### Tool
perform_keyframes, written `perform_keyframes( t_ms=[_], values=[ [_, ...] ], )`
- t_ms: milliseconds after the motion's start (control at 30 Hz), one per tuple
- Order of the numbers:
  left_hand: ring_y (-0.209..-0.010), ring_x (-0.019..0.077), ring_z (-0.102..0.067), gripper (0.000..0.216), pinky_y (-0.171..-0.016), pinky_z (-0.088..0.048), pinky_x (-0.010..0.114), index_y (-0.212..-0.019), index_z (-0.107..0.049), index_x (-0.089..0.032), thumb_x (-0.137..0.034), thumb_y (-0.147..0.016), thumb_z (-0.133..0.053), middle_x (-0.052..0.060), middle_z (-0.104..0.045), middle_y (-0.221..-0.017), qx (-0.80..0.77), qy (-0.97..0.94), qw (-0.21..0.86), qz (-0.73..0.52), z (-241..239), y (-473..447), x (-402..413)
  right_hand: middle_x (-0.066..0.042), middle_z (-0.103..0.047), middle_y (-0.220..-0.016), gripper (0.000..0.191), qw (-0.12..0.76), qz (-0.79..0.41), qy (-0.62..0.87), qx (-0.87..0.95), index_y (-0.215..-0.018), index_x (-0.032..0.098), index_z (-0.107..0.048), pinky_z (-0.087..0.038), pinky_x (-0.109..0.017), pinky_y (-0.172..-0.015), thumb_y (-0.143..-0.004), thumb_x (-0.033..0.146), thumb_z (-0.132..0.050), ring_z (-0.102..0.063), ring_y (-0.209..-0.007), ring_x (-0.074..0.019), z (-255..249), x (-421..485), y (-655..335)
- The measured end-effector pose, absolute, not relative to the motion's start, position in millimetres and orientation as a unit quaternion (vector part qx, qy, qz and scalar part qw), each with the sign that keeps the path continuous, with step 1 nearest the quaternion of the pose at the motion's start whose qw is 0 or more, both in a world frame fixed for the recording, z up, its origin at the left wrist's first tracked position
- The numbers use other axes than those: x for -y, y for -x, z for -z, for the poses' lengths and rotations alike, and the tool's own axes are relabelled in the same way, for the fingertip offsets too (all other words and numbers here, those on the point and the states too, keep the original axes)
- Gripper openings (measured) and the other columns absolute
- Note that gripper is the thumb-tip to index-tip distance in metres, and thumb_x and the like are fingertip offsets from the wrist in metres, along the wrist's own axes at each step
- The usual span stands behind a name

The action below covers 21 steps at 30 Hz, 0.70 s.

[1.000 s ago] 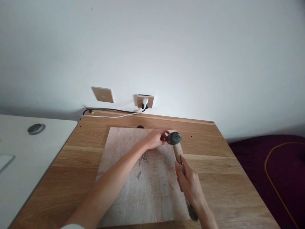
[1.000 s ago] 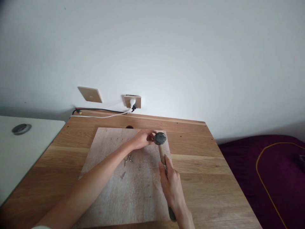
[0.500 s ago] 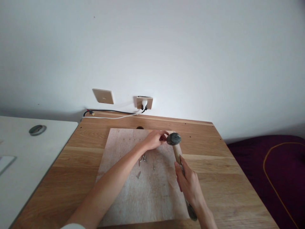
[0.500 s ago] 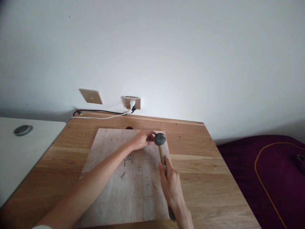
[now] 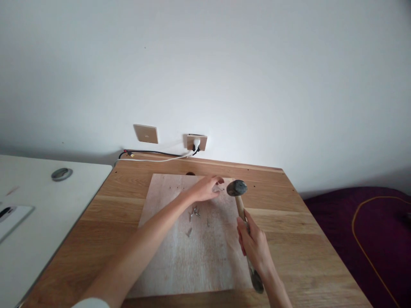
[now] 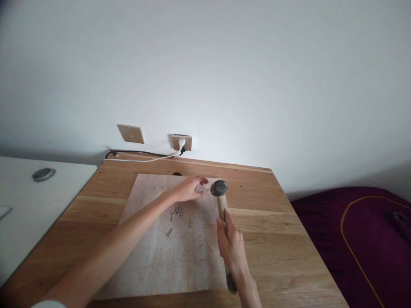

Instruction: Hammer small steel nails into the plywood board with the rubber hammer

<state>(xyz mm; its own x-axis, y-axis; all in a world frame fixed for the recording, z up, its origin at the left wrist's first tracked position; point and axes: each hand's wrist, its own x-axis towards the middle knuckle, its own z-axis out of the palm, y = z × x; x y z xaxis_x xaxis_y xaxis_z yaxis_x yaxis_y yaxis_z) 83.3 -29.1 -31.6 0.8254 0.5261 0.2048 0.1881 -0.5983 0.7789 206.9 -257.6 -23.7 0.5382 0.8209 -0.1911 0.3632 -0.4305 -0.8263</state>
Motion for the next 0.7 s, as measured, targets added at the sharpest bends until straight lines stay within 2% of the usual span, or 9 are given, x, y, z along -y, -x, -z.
perform_keyframes(
  t_ms=[67, 100, 200, 300, 367, 467, 567, 633, 700],
  values=[
    [-0.116, 0.0241, -0.069, 0.036, -0.104, -0.055, 0.035, -0.119, -0.072, -0.02, -0.015, -0.084, -0.07, 0.011, -0.072, -0.126, -0.152, -0.922, 0.297, -0.195, 19, -60, 43, 0.009, -0.048, -0.05, 0.07, 0.394, -0.311, 0.785, 0.364, -0.131, 0.015, -0.059, -0.036, -0.024, -0.038, -0.096, 0.075, -0.045, -0.046, -0.036, -0.0144, 26, 267, -208],
    [-0.113, 0.0238, -0.069, 0.032, -0.104, -0.055, 0.035, -0.115, -0.073, -0.022, -0.014, -0.084, -0.069, 0.01, -0.073, -0.123, -0.106, -0.948, 0.245, -0.173, 13, -48, 53, 0.009, -0.047, -0.05, 0.07, 0.4, -0.314, 0.782, 0.36, -0.128, 0.016, -0.058, -0.035, -0.024, -0.037, -0.095, 0.077, -0.046, -0.044, -0.036, -0.014, 28, 272, -208],
    [-0.095, 0.022, -0.072, 0.018, -0.084, -0.056, 0.034, -0.092, -0.076, -0.028, -0.015, -0.09, -0.064, 0.005, -0.077, -0.093, -0.004, -0.988, 0.105, -0.109, 8, -20, 92, 0.01, -0.045, -0.047, 0.07, 0.413, -0.315, 0.779, 0.351, -0.122, 0.018, -0.057, -0.033, -0.024, -0.036, -0.093, 0.08, -0.047, -0.041, -0.035, -0.0134, 34, 283, -209],
    [-0.08, 0.0196, -0.071, 0.037, -0.071, -0.054, 0.037, -0.081, -0.077, -0.036, -0.01, -0.093, -0.053, 0.002, -0.078, -0.081, -0.001, -0.992, 0.038, -0.117, 15, -10, 125, 0.011, -0.043, -0.045, 0.067, 0.419, -0.317, 0.778, 0.343, -0.116, 0.019, -0.057, -0.032, -0.023, -0.036, -0.093, 0.082, -0.049, -0.038, -0.035, -0.0131, 38, 288, -207],
    [-0.075, 0.0184, -0.071, 0.043, -0.067, -0.053, 0.036, -0.075, -0.077, -0.038, -0.008, -0.092, -0.051, 0.0, -0.078, -0.078, -0.012, -0.99, 0.041, -0.137, 22, -11, 134, 0.011, -0.043, -0.047, 0.067, 0.428, -0.325, 0.774, 0.336, -0.113, 0.02, -0.056, -0.031, -0.023, -0.035, -0.091, 0.083, -0.05, -0.037, -0.035, -0.0122, 36, 288, -204],
    [-0.075, 0.0181, -0.07, 0.04, -0.065, -0.053, 0.034, -0.074, -0.076, -0.038, -0.01, -0.092, -0.054, 0.0, -0.077, -0.076, -0.009, -0.984, 0.077, -0.157, 26, -16, 125, 0.011, -0.042, -0.048, 0.068, 0.443, -0.335, 0.763, 0.331, -0.112, 0.02, -0.056, -0.03, -0.022, -0.035, -0.089, 0.083, -0.053, -0.036, -0.036, -0.0114, 31, 288, -200],
    [-0.087, 0.0184, -0.073, 0.029, -0.078, -0.056, 0.031, -0.091, -0.08, -0.035, -0.013, -0.093, -0.06, 0.001, -0.08, -0.089, -0.034, -0.975, 0.144, -0.166, 22, -27, 94, 0.011, -0.043, -0.048, 0.069, 0.451, -0.338, 0.76, 0.324, -0.114, 0.02, -0.056, -0.031, -0.022, -0.035, -0.088, 0.083, -0.055, -0.036, -0.037, -0.0112, 25, 287, -196],
    [-0.093, 0.0177, -0.073, 0.023, -0.086, -0.056, 0.029, -0.104, -0.08, -0.028, -0.016, -0.096, -0.061, 0.004, -0.08, -0.102, -0.122, -0.946, 0.23, -0.193, 20, -40, 67, 0.011, -0.043, -0.049, 0.067, 0.457, -0.34, 0.757, 0.32, -0.11, 0.02, -0.056, -0.031, -0.021, -0.034, -0.087, 0.083, -0.055, -0.036, -0.037, -0.0107, 24, 285, -195],
    [-0.098, 0.0181, -0.074, 0.018, -0.091, -0.055, 0.028, -0.104, -0.08, -0.023, -0.017, -0.095, -0.066, 0.004, -0.081, -0.105, -0.222, -0.894, 0.318, -0.224, 22, -56, 45, 0.011, -0.043, -0.049, 0.067, 0.46, -0.345, 0.753, 0.32, -0.109, 0.02, -0.055, -0.031, -0.021, -0.034, -0.087, 0.084, -0.055, -0.035, -0.037, -0.0104, 25, 284, -194]
  ],
)
